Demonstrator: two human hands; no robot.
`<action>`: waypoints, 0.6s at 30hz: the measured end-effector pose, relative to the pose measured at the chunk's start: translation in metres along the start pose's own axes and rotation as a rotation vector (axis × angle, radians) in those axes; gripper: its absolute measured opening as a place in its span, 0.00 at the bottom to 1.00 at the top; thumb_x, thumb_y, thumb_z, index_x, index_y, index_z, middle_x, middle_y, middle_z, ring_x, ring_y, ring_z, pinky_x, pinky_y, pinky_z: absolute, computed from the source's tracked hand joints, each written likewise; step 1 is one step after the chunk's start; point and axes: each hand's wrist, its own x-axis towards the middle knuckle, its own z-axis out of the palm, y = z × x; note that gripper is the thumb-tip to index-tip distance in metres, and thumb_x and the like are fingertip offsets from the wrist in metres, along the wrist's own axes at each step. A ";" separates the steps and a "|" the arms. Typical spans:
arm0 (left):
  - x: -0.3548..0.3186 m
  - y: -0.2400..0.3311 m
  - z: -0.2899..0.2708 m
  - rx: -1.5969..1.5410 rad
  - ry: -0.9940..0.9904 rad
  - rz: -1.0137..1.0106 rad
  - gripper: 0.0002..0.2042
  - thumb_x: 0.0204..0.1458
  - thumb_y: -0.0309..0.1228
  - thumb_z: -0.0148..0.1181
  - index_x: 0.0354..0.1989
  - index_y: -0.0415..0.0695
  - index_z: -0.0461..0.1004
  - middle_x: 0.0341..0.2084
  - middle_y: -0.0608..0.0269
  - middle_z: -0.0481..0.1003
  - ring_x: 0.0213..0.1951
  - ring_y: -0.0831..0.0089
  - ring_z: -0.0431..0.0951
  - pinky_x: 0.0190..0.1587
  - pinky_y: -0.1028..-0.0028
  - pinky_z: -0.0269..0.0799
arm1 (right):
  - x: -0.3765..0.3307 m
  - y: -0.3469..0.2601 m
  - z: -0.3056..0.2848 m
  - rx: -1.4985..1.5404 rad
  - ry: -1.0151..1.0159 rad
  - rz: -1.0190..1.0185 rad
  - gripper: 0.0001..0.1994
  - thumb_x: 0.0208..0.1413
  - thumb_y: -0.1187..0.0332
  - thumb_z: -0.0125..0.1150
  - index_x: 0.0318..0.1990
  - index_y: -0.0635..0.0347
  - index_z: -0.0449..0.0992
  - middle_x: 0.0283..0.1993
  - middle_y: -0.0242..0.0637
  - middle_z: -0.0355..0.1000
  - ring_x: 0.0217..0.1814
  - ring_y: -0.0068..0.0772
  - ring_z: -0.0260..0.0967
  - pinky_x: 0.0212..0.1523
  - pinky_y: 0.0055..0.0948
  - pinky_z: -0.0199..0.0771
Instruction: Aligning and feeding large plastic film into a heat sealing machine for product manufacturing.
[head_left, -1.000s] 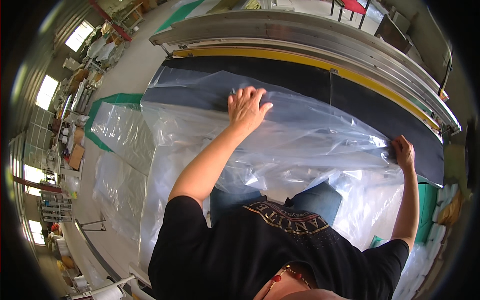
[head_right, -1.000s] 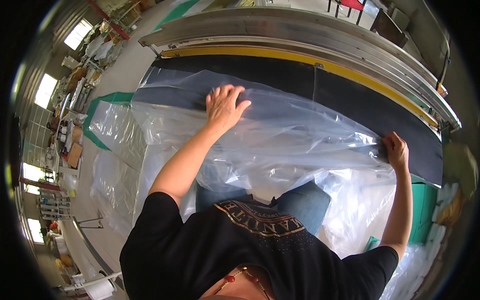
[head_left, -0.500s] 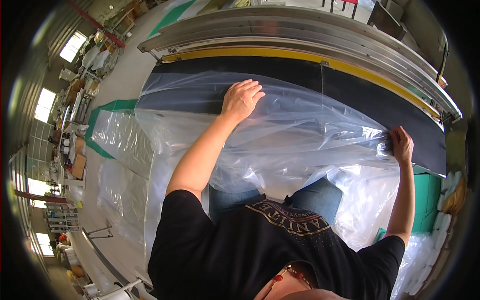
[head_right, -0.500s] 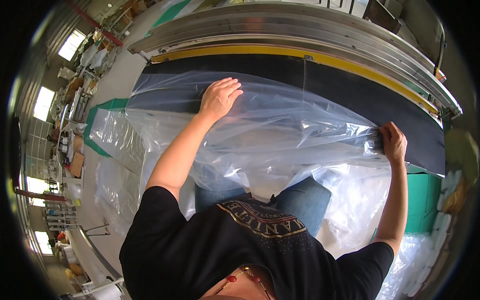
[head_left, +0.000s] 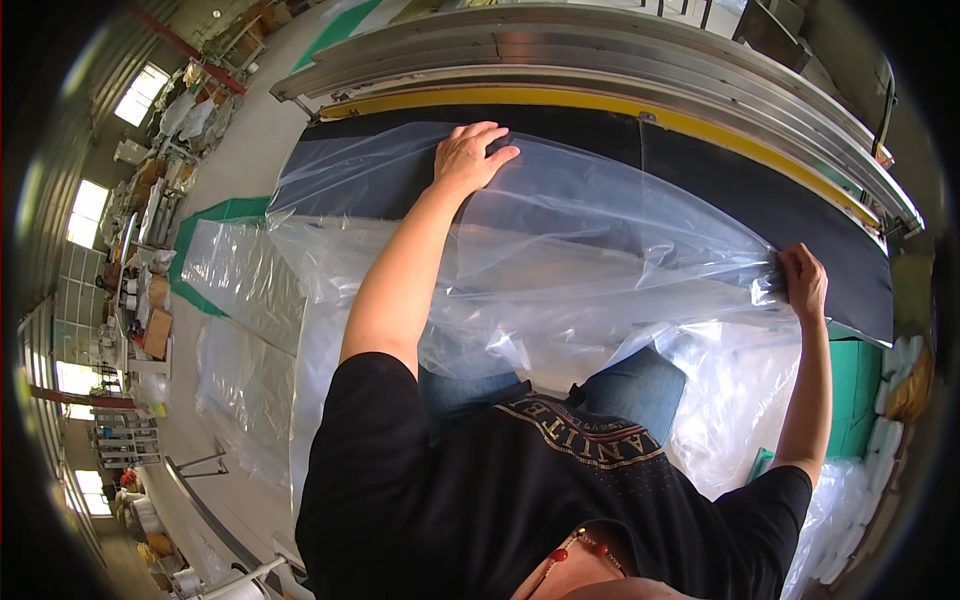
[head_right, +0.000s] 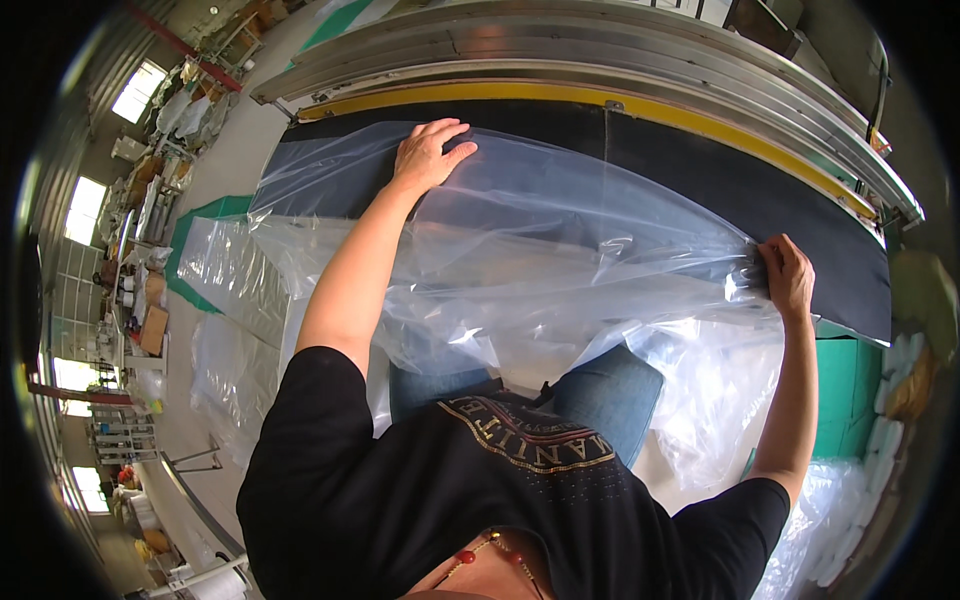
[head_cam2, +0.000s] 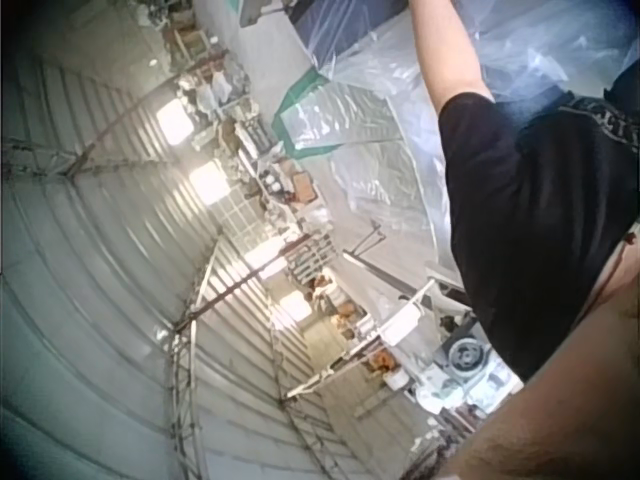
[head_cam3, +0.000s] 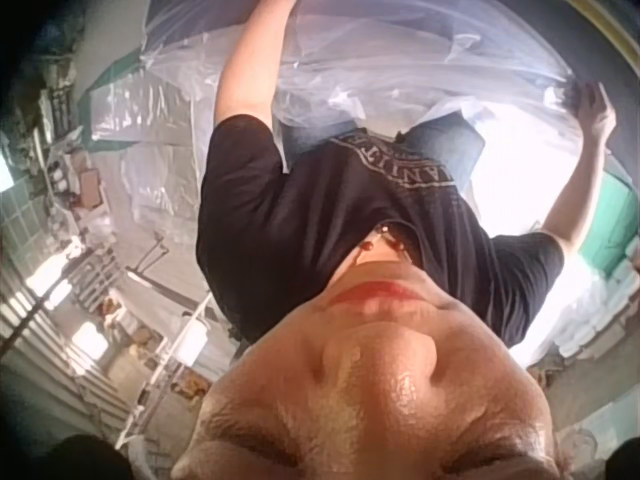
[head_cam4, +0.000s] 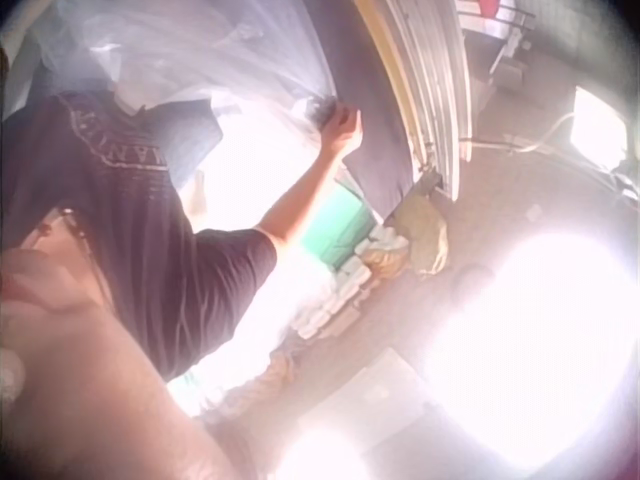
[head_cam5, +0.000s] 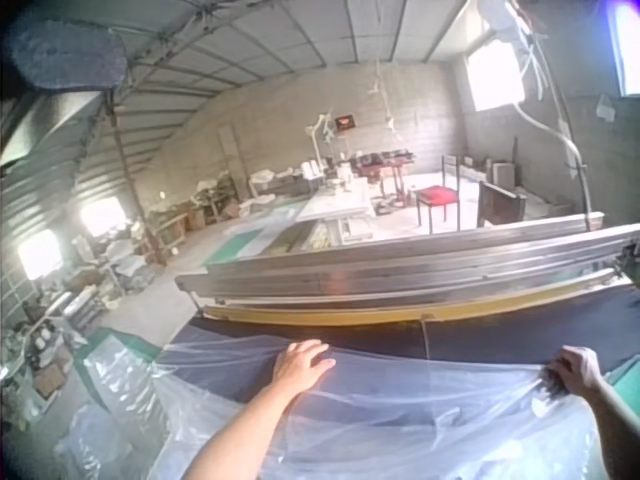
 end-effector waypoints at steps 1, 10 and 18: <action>-0.004 0.001 0.001 -0.002 0.000 0.001 0.26 0.41 0.56 0.50 0.43 0.50 0.70 0.46 0.69 0.67 0.49 0.68 0.64 0.49 0.65 0.60 | 0.000 0.000 0.000 -0.004 -0.007 0.009 0.04 0.46 0.69 0.54 0.26 0.59 0.68 0.19 0.38 0.64 0.20 0.35 0.62 0.23 0.27 0.61; -0.019 0.020 -0.016 0.063 0.177 0.177 0.14 0.35 0.38 0.62 0.33 0.55 0.71 0.35 0.71 0.64 0.42 0.68 0.63 0.42 0.67 0.60 | -0.003 0.001 -0.003 -0.013 -0.011 0.017 0.05 0.46 0.68 0.53 0.25 0.60 0.67 0.20 0.39 0.64 0.21 0.38 0.62 0.24 0.28 0.62; -0.012 0.009 -0.007 0.038 -0.001 0.256 0.11 0.44 0.30 0.53 0.37 0.57 0.74 0.31 0.72 0.68 0.39 0.70 0.67 0.41 0.69 0.63 | -0.001 -0.002 -0.001 -0.007 0.008 0.036 0.05 0.46 0.69 0.54 0.25 0.59 0.68 0.20 0.39 0.64 0.21 0.37 0.63 0.24 0.28 0.62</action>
